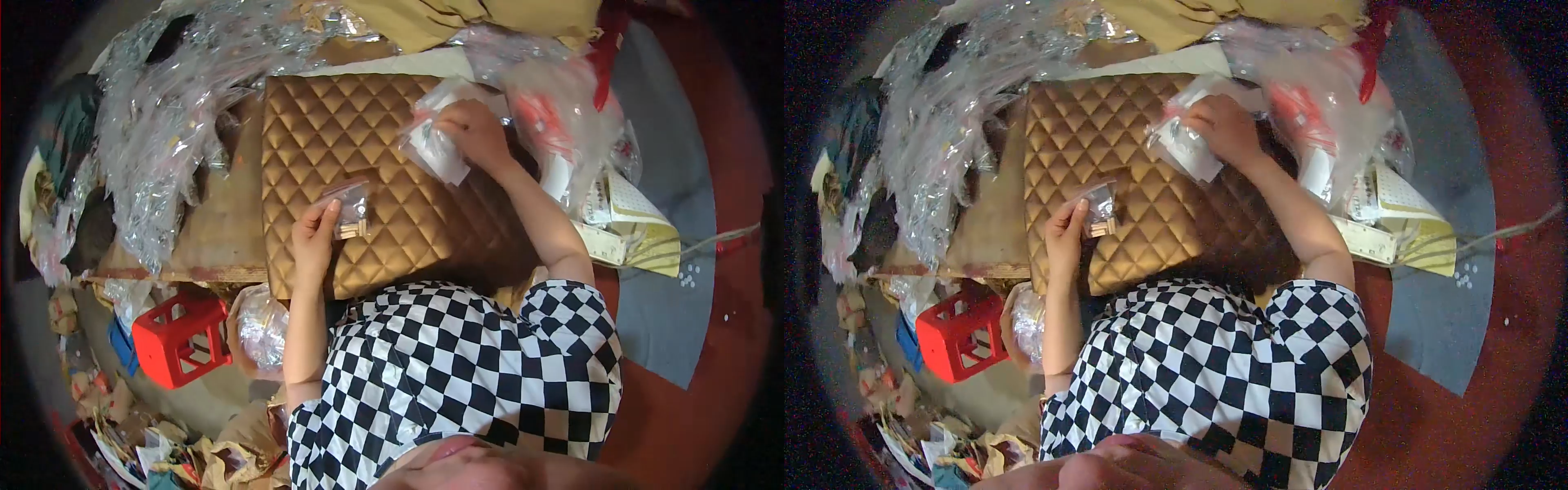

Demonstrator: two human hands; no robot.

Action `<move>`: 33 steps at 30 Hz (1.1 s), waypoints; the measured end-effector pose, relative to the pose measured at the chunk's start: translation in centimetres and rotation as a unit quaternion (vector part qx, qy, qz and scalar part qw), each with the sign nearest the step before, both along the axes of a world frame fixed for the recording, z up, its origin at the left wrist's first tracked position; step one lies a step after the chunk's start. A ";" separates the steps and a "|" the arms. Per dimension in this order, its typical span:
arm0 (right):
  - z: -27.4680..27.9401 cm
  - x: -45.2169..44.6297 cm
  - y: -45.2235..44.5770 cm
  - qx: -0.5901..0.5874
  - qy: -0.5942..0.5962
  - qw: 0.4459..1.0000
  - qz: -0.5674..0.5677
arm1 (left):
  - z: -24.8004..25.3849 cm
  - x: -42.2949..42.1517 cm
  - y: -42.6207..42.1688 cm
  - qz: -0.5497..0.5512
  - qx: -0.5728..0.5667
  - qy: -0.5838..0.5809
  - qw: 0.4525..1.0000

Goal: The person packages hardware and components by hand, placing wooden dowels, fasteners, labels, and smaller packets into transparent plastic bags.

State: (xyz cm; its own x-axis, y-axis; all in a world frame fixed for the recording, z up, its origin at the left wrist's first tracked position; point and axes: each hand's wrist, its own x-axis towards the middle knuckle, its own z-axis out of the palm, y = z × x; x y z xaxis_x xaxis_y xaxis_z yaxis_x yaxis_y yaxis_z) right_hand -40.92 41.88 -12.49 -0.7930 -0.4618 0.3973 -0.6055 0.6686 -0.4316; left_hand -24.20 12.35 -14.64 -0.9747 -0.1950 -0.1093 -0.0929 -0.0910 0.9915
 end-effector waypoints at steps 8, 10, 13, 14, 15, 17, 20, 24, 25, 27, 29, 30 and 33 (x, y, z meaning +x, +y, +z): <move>2.6 -1.2 -5.6 -0.271 -0.268 0.925 0.008 | 3.2 0.4 -1.0 0.062 0.020 0.016 0.998; 3.0 0.1 -8.2 -0.279 -0.277 0.918 0.053 | 4.4 -0.2 -0.6 -0.012 -0.048 0.135 0.990; 3.2 3.6 -12.3 -0.345 -0.290 0.879 0.158 | 5.4 -1.6 0.1 0.054 -0.230 0.209 0.949; 3.2 4.6 -13.4 -0.364 -0.319 0.855 0.187 | 5.6 -2.2 0.1 0.079 -0.252 0.230 0.937; 3.4 4.6 -12.8 -0.264 -0.397 0.850 0.224 | 5.8 -2.8 0.0 0.120 -0.268 0.243 0.925; 4.3 7.0 -13.8 -0.345 -0.495 0.766 0.221 | 4.7 -3.7 -0.4 0.155 -0.210 0.258 0.930; 2.0 7.0 -14.0 -0.340 -0.481 0.768 0.253 | 5.0 -3.9 -1.3 0.134 -0.308 0.257 0.906; 1.6 4.8 -11.9 -0.277 -0.520 0.791 0.163 | 5.3 -6.4 -6.4 0.100 -0.464 0.255 0.843; 1.2 4.4 -10.9 -0.232 -0.418 0.860 0.179 | 6.1 -7.5 -8.8 0.135 -0.535 0.198 0.810; 0.1 4.4 -9.7 -0.184 -0.308 0.912 0.197 | 6.5 -10.3 -15.1 0.227 -0.668 0.184 0.685; -0.7 4.7 -9.2 -0.169 -0.348 0.912 0.133 | 5.3 -12.6 -21.7 0.264 -0.732 0.199 0.596; -0.3 4.9 -9.1 -0.170 -0.345 0.913 0.136 | 5.3 -13.3 -23.9 0.247 -0.738 0.172 0.604; 1.0 5.1 -8.8 -0.063 -0.220 0.966 0.121 | 6.9 -14.1 -26.1 0.197 -0.758 0.074 0.618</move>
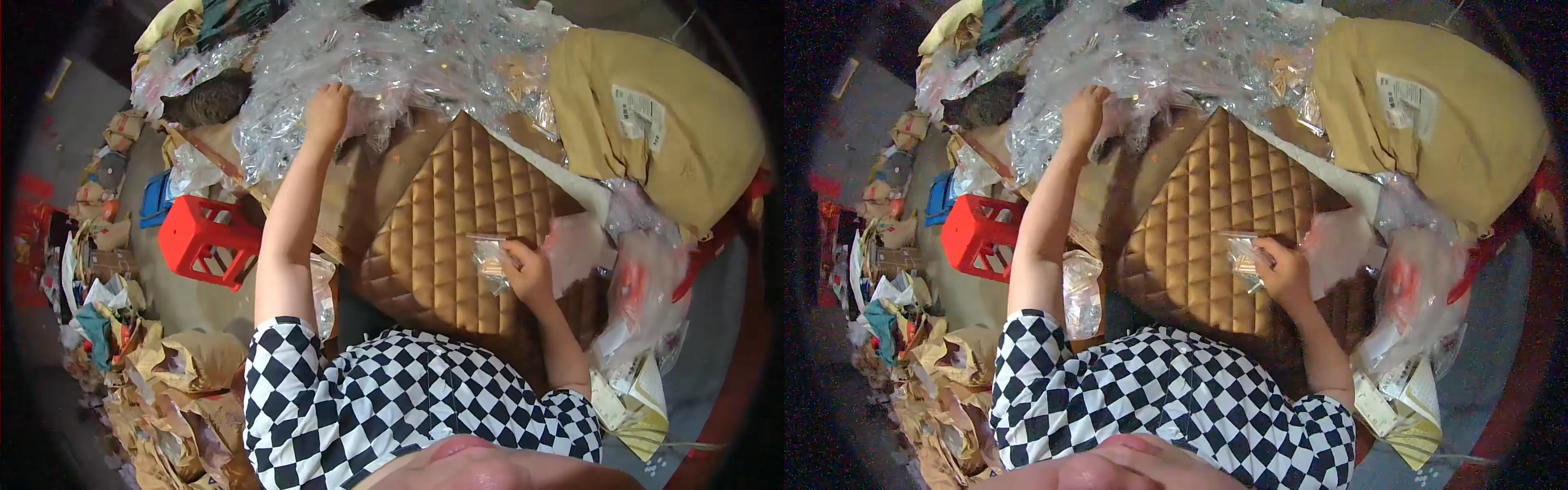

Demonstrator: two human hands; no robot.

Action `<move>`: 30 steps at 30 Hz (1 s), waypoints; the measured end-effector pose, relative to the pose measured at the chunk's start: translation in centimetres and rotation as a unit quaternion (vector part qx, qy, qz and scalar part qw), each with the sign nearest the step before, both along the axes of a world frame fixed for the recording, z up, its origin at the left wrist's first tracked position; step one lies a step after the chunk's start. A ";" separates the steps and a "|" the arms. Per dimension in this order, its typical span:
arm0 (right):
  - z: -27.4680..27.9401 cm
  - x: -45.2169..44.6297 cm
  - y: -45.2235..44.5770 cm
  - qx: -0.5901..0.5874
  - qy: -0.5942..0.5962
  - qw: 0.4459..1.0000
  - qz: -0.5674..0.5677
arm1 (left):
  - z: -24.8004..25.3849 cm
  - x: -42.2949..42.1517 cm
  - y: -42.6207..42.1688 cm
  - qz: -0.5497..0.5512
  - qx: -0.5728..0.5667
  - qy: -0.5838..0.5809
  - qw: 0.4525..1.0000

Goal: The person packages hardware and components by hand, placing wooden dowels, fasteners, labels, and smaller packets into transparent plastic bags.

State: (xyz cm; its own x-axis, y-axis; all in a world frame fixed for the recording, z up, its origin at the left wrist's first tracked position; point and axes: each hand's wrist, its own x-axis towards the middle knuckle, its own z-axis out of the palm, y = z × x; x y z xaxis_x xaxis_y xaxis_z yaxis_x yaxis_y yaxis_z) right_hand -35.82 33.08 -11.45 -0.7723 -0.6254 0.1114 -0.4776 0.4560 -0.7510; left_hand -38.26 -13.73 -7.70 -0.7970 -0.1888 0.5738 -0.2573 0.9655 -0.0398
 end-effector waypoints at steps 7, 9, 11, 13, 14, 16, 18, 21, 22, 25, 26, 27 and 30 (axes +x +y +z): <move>-0.2 -2.5 1.4 -0.108 -0.102 0.987 -0.057 | 10.8 1.7 8.0 -0.142 -0.018 0.172 0.975; 0.3 -2.6 1.3 -0.113 -0.139 0.982 -0.067 | 10.9 3.6 10.4 -0.196 -0.022 0.083 0.977; 0.4 -2.5 1.5 -0.108 -0.089 0.988 -0.062 | 7.8 5.0 12.1 -0.230 -0.034 0.082 0.969; 0.1 -2.6 1.7 -0.122 -0.131 0.981 -0.071 | 4.4 7.1 14.2 -0.269 -0.013 0.018 0.963; -0.2 -2.6 1.9 -0.133 -0.128 0.981 -0.060 | 2.6 7.9 14.9 -0.276 -0.005 0.012 0.961; 0.5 -2.2 2.0 -0.132 -0.159 0.977 -0.059 | -0.2 9.0 16.0 -0.299 -0.102 -0.021 0.949; -0.2 -2.3 2.2 -0.144 -0.161 0.972 -0.088 | -1.7 10.2 16.8 -0.243 -0.054 -0.047 0.967; 0.4 -3.1 2.1 -0.187 -0.195 0.951 -0.150 | -1.8 11.2 17.5 -0.097 0.091 -0.097 0.986; 0.8 -3.5 1.9 -0.215 -0.230 0.930 -0.190 | -1.8 11.5 17.6 -0.013 0.188 -0.120 0.975; 0.7 -4.3 0.3 -0.312 -0.222 0.904 -0.192 | -3.3 12.5 18.0 -0.037 0.391 -0.030 0.919; 1.5 -4.1 -0.8 -0.311 -0.221 0.904 -0.192 | -3.1 12.7 18.5 -0.038 0.392 -0.030 0.919; 2.6 -3.6 -2.2 -0.286 -0.189 0.920 -0.188 | -2.8 12.9 19.2 -0.068 0.419 -0.025 0.905; 7.0 -2.3 -6.6 -0.304 -0.155 0.931 -0.133 | -0.9 13.2 20.3 -0.143 0.417 -0.045 0.896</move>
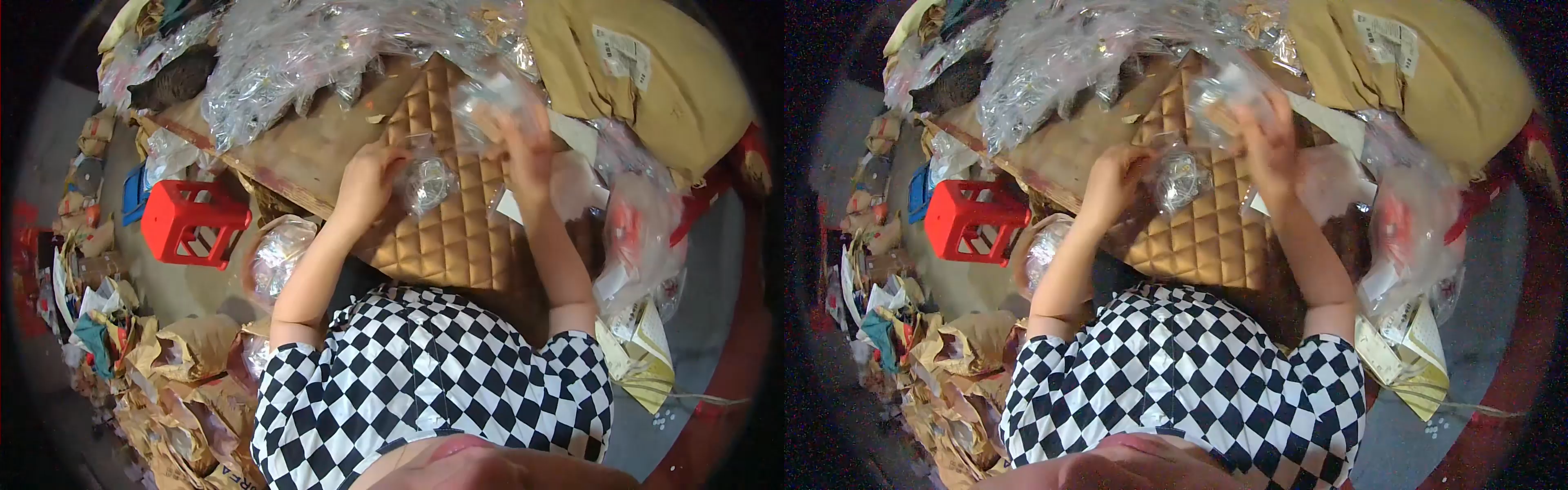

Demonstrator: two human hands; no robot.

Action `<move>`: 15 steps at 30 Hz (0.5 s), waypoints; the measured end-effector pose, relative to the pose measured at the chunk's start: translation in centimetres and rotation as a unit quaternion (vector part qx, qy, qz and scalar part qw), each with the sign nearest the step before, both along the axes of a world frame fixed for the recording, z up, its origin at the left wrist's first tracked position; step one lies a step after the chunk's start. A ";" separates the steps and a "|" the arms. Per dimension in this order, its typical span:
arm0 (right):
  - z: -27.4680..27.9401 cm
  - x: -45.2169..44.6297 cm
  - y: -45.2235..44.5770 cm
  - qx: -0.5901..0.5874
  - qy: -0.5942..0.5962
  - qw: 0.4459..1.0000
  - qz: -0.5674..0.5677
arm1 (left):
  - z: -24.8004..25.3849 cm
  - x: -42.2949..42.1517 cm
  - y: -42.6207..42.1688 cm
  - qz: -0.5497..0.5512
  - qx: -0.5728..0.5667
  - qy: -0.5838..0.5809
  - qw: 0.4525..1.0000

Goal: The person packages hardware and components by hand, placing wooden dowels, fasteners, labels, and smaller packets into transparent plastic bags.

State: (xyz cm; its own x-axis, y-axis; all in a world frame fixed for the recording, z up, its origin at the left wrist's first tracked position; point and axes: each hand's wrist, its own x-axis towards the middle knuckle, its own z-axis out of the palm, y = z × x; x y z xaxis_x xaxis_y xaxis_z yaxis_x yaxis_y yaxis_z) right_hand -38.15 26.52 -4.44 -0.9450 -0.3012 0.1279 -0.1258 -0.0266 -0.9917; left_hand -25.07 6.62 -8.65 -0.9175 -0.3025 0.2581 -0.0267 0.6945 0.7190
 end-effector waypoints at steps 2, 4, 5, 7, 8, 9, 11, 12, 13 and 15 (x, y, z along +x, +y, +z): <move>1.9 1.7 -3.1 -0.080 0.005 0.997 0.012 | 2.6 0.2 0.8 -0.048 -0.033 0.006 0.998; 2.1 2.1 -3.5 -0.161 0.009 0.987 0.027 | 5.6 1.7 2.2 -0.125 0.021 0.042 0.991; 1.7 2.0 -3.1 -0.074 0.133 0.983 0.106 | 6.1 2.3 2.4 -0.125 0.020 0.043 0.991; 1.9 1.9 -1.8 0.011 0.255 0.949 0.184 | 6.6 3.2 2.5 -0.153 0.016 0.064 0.986; 2.6 1.8 -0.8 0.174 0.310 0.897 0.262 | 6.5 3.3 2.5 -0.151 0.015 0.064 0.986; 3.5 2.0 -0.1 0.331 0.350 0.812 0.331 | 6.1 3.3 2.7 -0.185 -0.016 0.079 0.979; 5.3 2.9 0.1 0.404 0.365 0.763 0.348 | 5.8 3.8 4.0 -0.222 -0.038 0.087 0.970; 5.7 3.3 -0.2 0.493 0.400 0.670 0.384 | 6.2 4.1 5.0 -0.229 -0.030 0.074 0.970; 6.0 3.6 -0.6 0.573 0.430 0.564 0.411 | 6.4 4.1 5.6 -0.236 -0.023 0.064 0.969; 5.1 4.2 -0.7 0.570 0.458 0.547 0.409 | 6.4 4.0 5.5 -0.246 -0.065 0.060 0.965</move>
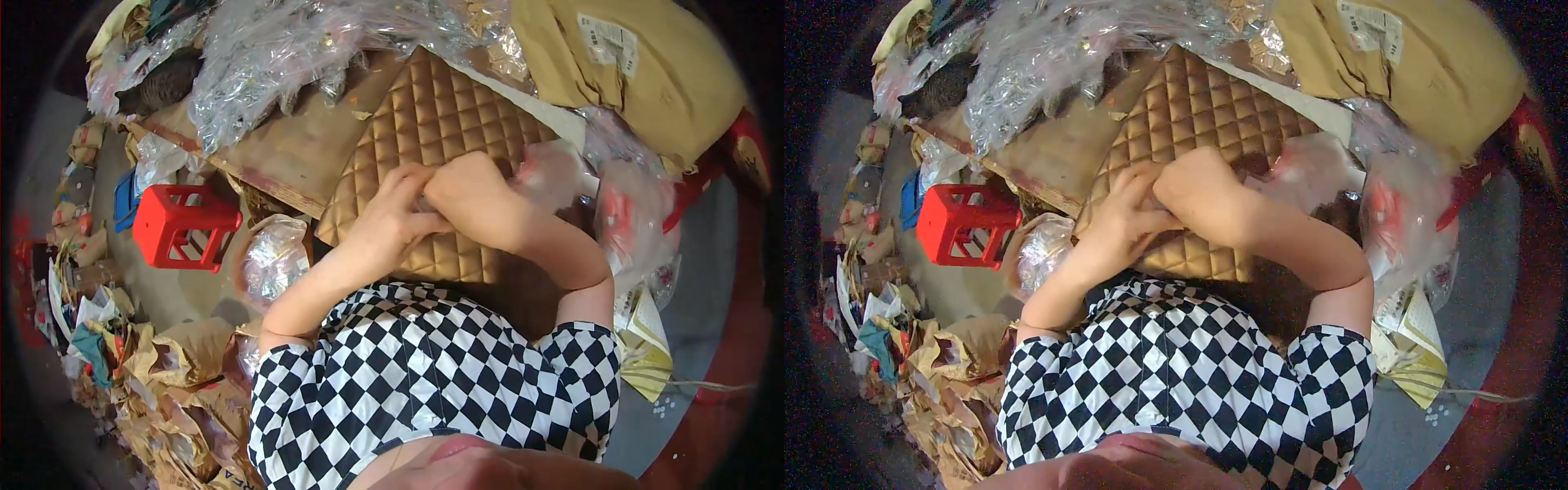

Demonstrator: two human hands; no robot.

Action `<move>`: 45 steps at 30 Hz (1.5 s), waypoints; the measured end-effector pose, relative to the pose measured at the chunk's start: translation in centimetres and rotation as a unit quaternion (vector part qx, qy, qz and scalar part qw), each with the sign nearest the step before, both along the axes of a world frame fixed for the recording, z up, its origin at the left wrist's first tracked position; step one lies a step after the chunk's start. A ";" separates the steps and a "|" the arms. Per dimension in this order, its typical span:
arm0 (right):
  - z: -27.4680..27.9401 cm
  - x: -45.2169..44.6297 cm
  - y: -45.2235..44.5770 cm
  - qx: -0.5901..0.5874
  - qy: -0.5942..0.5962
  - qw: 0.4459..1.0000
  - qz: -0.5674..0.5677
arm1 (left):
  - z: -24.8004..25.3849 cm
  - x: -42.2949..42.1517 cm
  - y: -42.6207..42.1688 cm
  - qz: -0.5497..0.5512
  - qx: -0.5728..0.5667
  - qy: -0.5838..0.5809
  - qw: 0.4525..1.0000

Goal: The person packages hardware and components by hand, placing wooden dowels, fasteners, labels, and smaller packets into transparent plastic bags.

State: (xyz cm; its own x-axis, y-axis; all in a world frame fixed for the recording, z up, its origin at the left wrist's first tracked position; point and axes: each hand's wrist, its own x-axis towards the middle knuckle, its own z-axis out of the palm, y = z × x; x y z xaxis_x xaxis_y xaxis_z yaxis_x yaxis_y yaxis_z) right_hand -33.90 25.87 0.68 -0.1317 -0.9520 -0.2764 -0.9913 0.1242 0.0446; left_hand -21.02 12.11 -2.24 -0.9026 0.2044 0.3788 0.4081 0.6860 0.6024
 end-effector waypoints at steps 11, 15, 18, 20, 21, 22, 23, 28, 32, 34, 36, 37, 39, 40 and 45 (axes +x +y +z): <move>1.0 -1.9 4.0 -0.222 -0.043 0.973 -0.036 | -0.6 0.2 -2.8 0.060 -0.044 0.032 0.997; -1.9 -1.2 4.0 -0.364 -0.114 0.924 -0.013 | -1.7 -0.3 -2.8 0.078 -0.126 0.057 0.987; -2.0 0.2 3.4 -0.388 -0.114 0.914 0.032 | -3.3 -1.2 -2.5 0.051 -0.164 0.016 0.985; -2.1 0.7 3.5 -0.362 -0.103 0.924 0.069 | -3.5 -1.5 -2.7 0.042 -0.190 -0.003 0.981; -2.4 0.7 3.6 -0.378 -0.118 0.918 0.032 | -3.2 -1.5 -2.9 0.045 -0.200 -0.017 0.979; -2.6 0.6 3.8 -0.393 -0.132 0.910 -0.006 | -2.8 -1.5 -3.0 0.047 -0.209 -0.031 0.976; -2.6 0.3 3.9 -0.392 -0.131 0.910 -0.006 | -2.2 -1.4 -3.3 0.047 -0.208 -0.030 0.976; -3.3 -1.0 4.1 -0.419 -0.254 0.862 -0.131 | -0.5 -1.6 -3.8 0.065 -0.064 0.061 0.994; -2.9 -0.7 3.7 -0.429 -0.246 0.858 -0.137 | -0.2 -2.7 -0.9 0.176 -0.032 0.099 0.979; -2.6 -0.7 3.7 -0.409 -0.239 0.869 -0.141 | -1.6 -3.4 -1.2 0.120 -0.085 0.093 0.985; -2.2 -0.7 3.8 -0.410 -0.238 0.870 -0.137 | -1.5 -3.6 -0.8 0.118 -0.073 0.101 0.985; -2.1 -0.7 3.9 -0.409 -0.240 0.871 -0.130 | -1.4 -3.6 -0.6 0.119 -0.062 0.107 0.985; -2.4 -0.9 4.4 -0.403 -0.228 0.878 -0.123 | -1.3 -3.5 -0.9 0.131 -0.067 0.107 0.983; -2.6 -1.1 4.7 -0.395 -0.218 0.885 -0.112 | -1.3 -3.2 -1.4 0.147 -0.072 0.108 0.981; -4.0 -1.2 4.7 -0.428 -0.312 0.826 -0.195 | -5.0 -2.1 -4.8 0.241 0.090 0.041 0.965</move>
